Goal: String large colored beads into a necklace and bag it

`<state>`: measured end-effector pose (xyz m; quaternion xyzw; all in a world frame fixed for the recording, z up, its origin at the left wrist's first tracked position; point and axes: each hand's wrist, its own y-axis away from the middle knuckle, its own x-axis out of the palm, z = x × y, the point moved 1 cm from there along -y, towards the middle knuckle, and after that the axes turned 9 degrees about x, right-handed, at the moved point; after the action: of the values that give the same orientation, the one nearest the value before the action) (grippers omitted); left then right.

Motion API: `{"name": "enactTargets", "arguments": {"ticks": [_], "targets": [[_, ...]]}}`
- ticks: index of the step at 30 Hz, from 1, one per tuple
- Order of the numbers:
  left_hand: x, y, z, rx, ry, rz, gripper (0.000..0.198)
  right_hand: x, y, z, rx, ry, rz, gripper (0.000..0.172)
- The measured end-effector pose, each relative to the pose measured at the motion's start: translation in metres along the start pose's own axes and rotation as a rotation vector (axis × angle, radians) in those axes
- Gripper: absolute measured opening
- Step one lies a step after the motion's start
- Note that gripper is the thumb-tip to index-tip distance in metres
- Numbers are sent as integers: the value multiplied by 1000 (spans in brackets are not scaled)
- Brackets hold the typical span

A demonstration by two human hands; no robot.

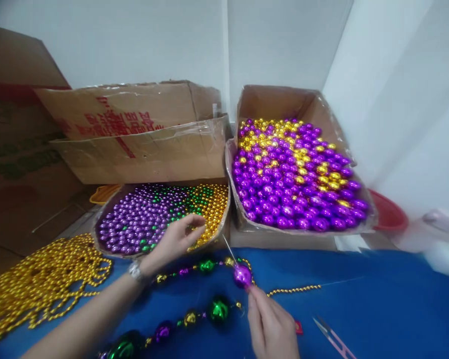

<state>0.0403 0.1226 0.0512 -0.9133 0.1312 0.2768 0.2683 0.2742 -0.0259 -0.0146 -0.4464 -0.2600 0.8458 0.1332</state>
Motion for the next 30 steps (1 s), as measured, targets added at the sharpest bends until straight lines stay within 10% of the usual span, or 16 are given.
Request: {"name": "enactTargets", "arguments": {"ticks": [4, 9, 14, 21, 30], "targets": [[-14, -23, 62, -38, -584, 203, 15, 2, 2, 2, -10, -32, -21, 23], [-2, -30, 93, -90, -608, 261, 19, 7, 5, 1, -21, -55, -14, 22], [-4, -30, 69, -132, -427, 204, 16, 8, 6, 2, -3, -71, -4, 24], [6, -3, 3, -398, 1058, 36, 23, 9, -1, 14, 23, -124, 62, 23], [19, 8, -14, -445, 1164, 107, 22, 6, -2, 15, -7, -73, 2, 24]]}}
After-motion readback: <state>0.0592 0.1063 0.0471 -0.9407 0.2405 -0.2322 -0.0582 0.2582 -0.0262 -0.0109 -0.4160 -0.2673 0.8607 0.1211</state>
